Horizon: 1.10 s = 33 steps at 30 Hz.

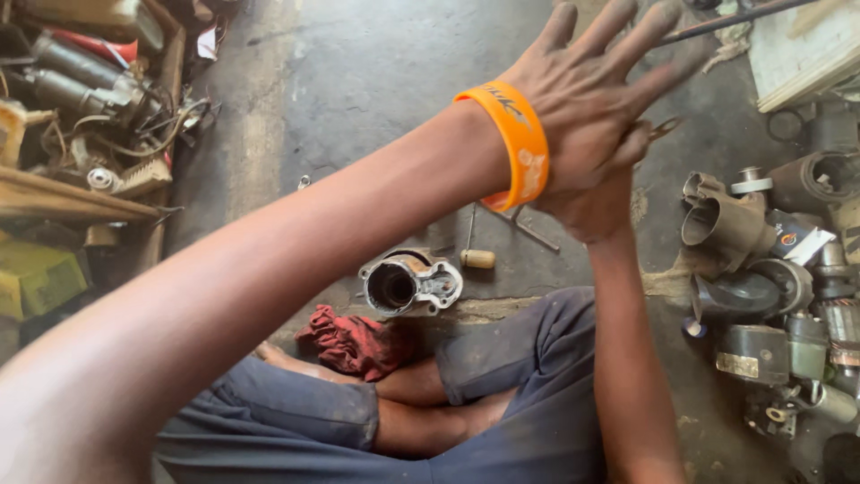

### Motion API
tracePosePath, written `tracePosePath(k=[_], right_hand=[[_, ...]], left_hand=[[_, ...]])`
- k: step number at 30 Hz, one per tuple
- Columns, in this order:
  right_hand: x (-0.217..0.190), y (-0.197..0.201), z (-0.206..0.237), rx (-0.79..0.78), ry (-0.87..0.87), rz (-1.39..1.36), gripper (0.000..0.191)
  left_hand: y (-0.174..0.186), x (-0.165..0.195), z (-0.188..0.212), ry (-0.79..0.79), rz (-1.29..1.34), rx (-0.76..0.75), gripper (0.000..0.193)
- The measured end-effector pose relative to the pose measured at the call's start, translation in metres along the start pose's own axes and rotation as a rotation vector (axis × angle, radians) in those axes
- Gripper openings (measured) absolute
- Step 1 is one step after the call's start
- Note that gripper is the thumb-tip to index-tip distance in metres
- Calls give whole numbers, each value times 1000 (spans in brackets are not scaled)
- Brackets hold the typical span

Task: The person sits on the floor and assembles small engine components. They wipe a cylindrical part with a red rag, insert a metal rod into a larger engine casing, and fit a circular metal piece into the assembly. The person handles various engine parts and tools scattered on the floor.

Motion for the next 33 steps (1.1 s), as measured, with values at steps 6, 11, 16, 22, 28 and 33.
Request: tracePosePath(k=[6,11,16,22,28,33], right_hand=[[-1,3,5,-41,-10,15,102],[6,7,-6,-60,8,29,102],[19,9,-18,-76,7,39,103],[44,10,-16,-88,25,-34,106],[92,3,-6,-135,-57,-230,90],[125,-10,8,-216,-512,-485,73]], left_hand=[[0,5,-4,-6,303,-255,46],[2,-2,-11,343,386,-195,45],[0,-5,-22,346,340,-129,38],[-6,-11,-29,270,342,-182,35],[-2,-17,-36,137,379,-102,18],[-2,-28,-32,150,402,-117,19]])
Point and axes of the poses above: each hand's wrist, its own z-axis away from the middle knuckle, its own y-axis out of the back of the hand, x = y × z, the point moved 5 cm from there along -z, towards the middle knuckle, and after that the axes turned 9 degrees about x, right-handed, at the moved point
